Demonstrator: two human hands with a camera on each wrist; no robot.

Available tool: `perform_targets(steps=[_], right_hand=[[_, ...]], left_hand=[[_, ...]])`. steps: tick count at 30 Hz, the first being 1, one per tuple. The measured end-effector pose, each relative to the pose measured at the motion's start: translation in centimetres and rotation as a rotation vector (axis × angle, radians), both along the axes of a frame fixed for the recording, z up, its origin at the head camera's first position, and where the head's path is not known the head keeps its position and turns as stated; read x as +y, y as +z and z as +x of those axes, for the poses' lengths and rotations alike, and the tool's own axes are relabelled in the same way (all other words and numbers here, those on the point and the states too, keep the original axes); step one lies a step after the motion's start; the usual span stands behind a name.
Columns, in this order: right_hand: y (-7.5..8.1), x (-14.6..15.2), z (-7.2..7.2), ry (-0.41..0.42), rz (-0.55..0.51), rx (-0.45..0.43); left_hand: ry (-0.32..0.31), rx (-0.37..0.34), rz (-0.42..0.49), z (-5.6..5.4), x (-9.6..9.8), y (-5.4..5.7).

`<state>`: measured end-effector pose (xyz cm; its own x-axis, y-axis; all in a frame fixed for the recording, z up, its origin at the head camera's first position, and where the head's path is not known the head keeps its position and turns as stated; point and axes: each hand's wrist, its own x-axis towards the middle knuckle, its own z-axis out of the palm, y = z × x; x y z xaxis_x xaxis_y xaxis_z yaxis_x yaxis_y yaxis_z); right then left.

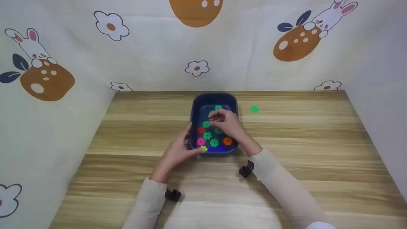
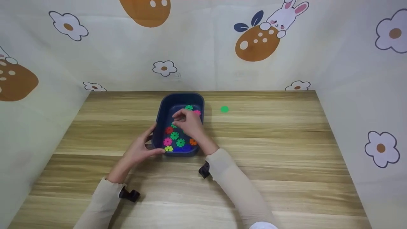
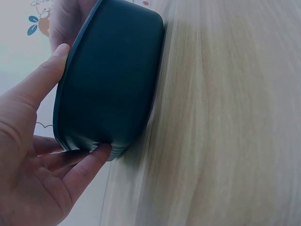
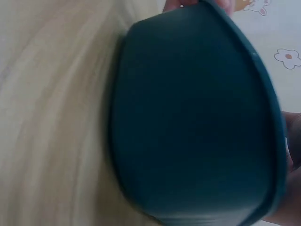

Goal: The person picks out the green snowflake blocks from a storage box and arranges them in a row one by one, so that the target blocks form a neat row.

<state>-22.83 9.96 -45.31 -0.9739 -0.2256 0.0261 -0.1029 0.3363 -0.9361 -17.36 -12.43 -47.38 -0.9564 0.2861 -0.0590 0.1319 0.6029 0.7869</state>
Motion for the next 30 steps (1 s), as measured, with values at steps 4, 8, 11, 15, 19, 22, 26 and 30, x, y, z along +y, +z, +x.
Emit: perform_targets(steps=[4, 8, 11, 15, 19, 22, 26, 30], right_hand=[[-0.6, -0.5, -0.2, 0.018, 0.041, -0.030], [-1.2, -0.8, -0.2, 0.024, 0.081, -0.101], [-1.7, -0.9, 0.0, 0.033, 0.142, -0.149], [-2.2, -1.3, 0.3, 0.057, 0.268, -0.183], [-2.5, -2.0, 0.4, 0.096, 0.376, -0.173], [-2.6, -2.5, 0.1, 0.126, 0.434, -0.145], [-2.4, -2.7, -0.4, 0.135, 0.503, -0.119], [-2.2, -2.3, -0.6, 0.147, 0.518, -0.081]], left_hand=[[-0.009, 0.019, -0.006, -0.2, 0.2, 0.1], [-0.011, -0.003, -0.003, -0.1, 0.3, -0.1], [-0.016, -0.019, -0.009, 0.1, 0.3, -0.3], [-0.021, -0.028, -0.009, 0.5, 0.2, -0.5], [-0.016, -0.016, 0.008, 0.8, -0.3, -0.6], [-0.010, 0.002, 0.020, 0.7, -0.6, -0.7], [-0.011, 0.016, 0.024, 0.2, -0.5, -0.5], [-0.004, 0.007, 0.030, 0.1, -0.1, -0.2]])
